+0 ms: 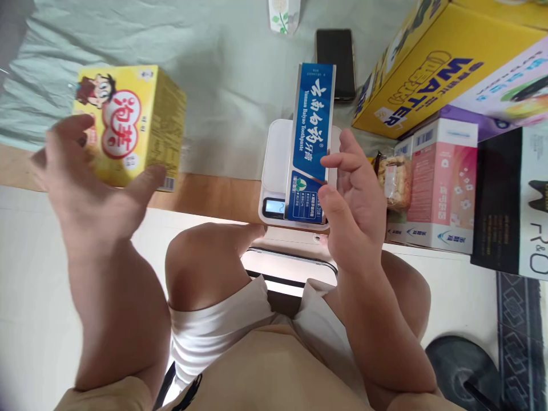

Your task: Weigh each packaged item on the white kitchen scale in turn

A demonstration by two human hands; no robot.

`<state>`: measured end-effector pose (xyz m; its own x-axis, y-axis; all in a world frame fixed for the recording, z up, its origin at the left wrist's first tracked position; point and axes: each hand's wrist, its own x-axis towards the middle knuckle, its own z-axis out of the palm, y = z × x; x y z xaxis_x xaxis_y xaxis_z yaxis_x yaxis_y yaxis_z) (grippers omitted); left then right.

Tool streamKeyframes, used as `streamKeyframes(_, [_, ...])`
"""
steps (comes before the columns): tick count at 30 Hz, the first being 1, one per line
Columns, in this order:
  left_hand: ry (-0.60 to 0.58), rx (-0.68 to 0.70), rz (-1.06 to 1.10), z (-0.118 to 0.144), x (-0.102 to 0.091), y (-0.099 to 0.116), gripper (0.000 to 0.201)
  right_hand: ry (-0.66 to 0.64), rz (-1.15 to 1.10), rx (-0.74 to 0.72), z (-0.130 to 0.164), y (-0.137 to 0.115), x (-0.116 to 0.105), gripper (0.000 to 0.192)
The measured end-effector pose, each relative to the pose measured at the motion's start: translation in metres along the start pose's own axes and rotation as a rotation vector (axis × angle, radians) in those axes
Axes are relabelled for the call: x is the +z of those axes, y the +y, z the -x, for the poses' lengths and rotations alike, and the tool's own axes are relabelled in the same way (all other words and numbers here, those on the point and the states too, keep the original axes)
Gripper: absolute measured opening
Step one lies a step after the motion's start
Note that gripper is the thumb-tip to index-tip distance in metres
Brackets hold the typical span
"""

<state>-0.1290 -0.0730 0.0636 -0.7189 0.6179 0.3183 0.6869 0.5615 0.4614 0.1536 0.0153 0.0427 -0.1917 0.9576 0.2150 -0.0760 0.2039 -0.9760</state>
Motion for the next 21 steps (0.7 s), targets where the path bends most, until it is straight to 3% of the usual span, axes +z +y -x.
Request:
streamKeyframes(3, [0.015, -0.052, -0.049, -0.017, 0.0, -0.035, 0.09, -0.007, -0.02, 0.008, 0.0, 0.0, 0.001, 0.029])
streamKeyframes(6, [-0.025, -0.086, -0.017, -0.022, 0.007, -0.054, 0.089, -0.001, -0.036, -0.013, 0.001, -0.001, 0.003, 0.026])
streamKeyframes(14, [-0.155, -0.063, 0.02, -0.017, 0.021, -0.055, 0.1, 0.019, -0.071, 0.013, 0.002, -0.005, 0.002, 0.027])
streamKeyframes(18, [-0.248, -0.074, 0.022, -0.022, 0.021, -0.074, 0.115, 0.024, -0.082, -0.008, 0.001, -0.004, 0.0, 0.024])
streamKeyframes(21, [-0.142, 0.079, 0.1, -0.027, 0.021, -0.085, 0.137, 0.025, -0.087, -0.019, 0.0, -0.004, 0.0, 0.023])
